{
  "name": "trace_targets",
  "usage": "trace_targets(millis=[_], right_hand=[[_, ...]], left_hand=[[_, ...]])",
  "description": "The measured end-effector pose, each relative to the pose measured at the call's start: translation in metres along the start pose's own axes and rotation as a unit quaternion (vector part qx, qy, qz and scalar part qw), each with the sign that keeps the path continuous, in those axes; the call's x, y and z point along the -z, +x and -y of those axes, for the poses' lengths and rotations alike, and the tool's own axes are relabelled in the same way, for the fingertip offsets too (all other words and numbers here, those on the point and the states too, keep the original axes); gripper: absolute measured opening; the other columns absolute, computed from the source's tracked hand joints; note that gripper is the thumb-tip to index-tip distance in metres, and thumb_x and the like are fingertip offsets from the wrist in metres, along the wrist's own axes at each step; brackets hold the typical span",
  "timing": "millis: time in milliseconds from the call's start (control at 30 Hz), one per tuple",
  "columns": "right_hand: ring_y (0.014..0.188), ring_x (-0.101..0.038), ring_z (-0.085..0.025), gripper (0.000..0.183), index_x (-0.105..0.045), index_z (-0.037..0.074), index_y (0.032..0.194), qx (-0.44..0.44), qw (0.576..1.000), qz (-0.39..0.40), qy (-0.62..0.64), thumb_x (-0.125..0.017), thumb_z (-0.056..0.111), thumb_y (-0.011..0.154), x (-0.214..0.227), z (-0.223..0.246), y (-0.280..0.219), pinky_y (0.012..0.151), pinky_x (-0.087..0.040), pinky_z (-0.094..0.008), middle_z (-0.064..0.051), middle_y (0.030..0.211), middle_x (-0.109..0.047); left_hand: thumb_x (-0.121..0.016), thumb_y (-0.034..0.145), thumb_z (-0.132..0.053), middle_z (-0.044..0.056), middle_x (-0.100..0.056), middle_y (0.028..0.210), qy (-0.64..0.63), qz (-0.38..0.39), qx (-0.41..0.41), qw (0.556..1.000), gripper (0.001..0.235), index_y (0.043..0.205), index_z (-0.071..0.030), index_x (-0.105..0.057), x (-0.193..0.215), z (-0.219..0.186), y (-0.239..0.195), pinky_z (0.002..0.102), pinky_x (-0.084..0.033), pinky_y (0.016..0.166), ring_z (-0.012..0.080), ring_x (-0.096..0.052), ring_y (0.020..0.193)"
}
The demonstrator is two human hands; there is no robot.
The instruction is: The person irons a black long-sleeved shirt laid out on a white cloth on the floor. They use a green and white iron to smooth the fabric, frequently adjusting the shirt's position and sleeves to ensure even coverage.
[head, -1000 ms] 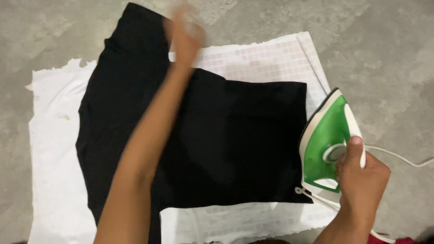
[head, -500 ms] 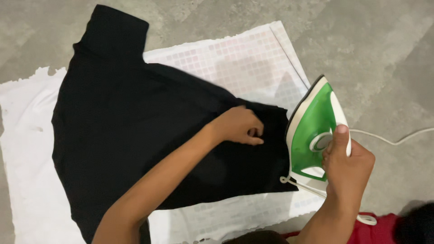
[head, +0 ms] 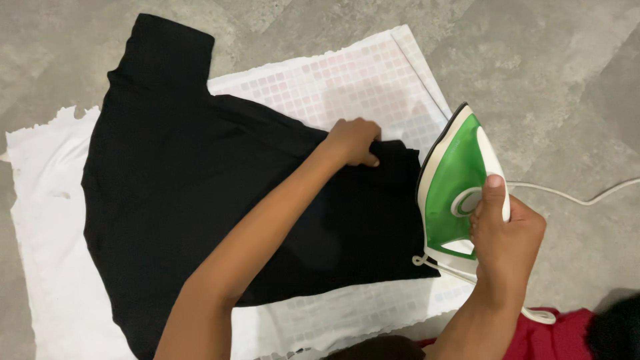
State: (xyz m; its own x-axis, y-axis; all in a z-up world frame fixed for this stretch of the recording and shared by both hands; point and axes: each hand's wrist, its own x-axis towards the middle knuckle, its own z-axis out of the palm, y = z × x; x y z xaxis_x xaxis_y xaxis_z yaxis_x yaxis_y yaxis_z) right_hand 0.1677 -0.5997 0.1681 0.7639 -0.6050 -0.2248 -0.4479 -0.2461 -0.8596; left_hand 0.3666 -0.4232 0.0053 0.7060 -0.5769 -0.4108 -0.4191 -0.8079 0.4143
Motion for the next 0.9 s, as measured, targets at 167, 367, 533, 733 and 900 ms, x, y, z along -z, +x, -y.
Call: trace_targets(millis=[167,367,533,733,900], right_hand=[[0.053,-0.036,-0.011,0.069,-0.044,0.011,0.061,0.013,1.000,0.000,-0.010,-0.059,0.040,0.122,0.001,-0.010,0.004,0.051,-0.028,-0.028,0.000,0.057,-0.040],[0.053,-0.034,-0.011,0.071,-0.037,0.010,0.062,0.044,0.998,0.024,0.024,-0.058,0.045,0.120,-0.002,-0.015,0.007,0.047,-0.026,-0.028,0.000,0.056,-0.033],[0.056,-0.038,-0.012,0.070,-0.043,0.008,0.066,0.013,1.000,0.006,-0.020,-0.060,0.039,0.126,-0.003,-0.021,0.012,0.050,-0.030,-0.029,-0.002,0.060,-0.039],[0.058,-0.048,-0.014,0.060,-0.064,0.004,0.083,0.006,0.996,-0.007,-0.093,-0.066,0.044,0.128,0.001,-0.030,0.018,0.052,-0.040,-0.033,-0.006,0.068,-0.056],[0.061,-0.041,-0.019,0.071,-0.050,0.003,0.071,0.056,0.988,0.042,-0.138,-0.062,0.041,0.131,-0.012,-0.005,0.000,0.059,-0.034,-0.036,-0.006,0.064,-0.042]], left_hand=[[-0.091,0.071,-0.032,0.007,-0.074,0.111,-0.007,-0.114,0.035,0.993,0.027,0.093,-0.024,-0.076,0.050,-0.003,0.044,0.050,-0.055,0.078,0.0363,-0.073,0.103],[-0.068,0.077,0.014,0.005,-0.056,0.073,0.063,-0.433,0.060,0.897,0.031,0.075,-0.013,-0.053,0.058,0.036,0.154,0.048,-0.050,0.052,0.0369,-0.063,0.062],[-0.084,0.090,-0.014,0.009,-0.058,0.124,-0.026,-0.504,-0.034,0.862,0.050,0.131,-0.016,-0.055,0.021,0.051,0.101,0.045,-0.053,0.055,0.0387,-0.072,0.077],[-0.062,0.102,-0.013,0.018,-0.063,0.141,-0.127,-0.504,-0.042,0.853,0.040,0.142,-0.006,-0.059,-0.029,0.074,-0.167,0.050,-0.048,0.113,0.0355,-0.061,0.133],[-0.062,0.096,-0.023,0.013,-0.054,0.148,0.049,-0.389,0.010,0.920,0.048,0.143,-0.014,-0.058,-0.133,0.094,-0.319,0.058,-0.037,0.113,0.0339,-0.049,0.141]])
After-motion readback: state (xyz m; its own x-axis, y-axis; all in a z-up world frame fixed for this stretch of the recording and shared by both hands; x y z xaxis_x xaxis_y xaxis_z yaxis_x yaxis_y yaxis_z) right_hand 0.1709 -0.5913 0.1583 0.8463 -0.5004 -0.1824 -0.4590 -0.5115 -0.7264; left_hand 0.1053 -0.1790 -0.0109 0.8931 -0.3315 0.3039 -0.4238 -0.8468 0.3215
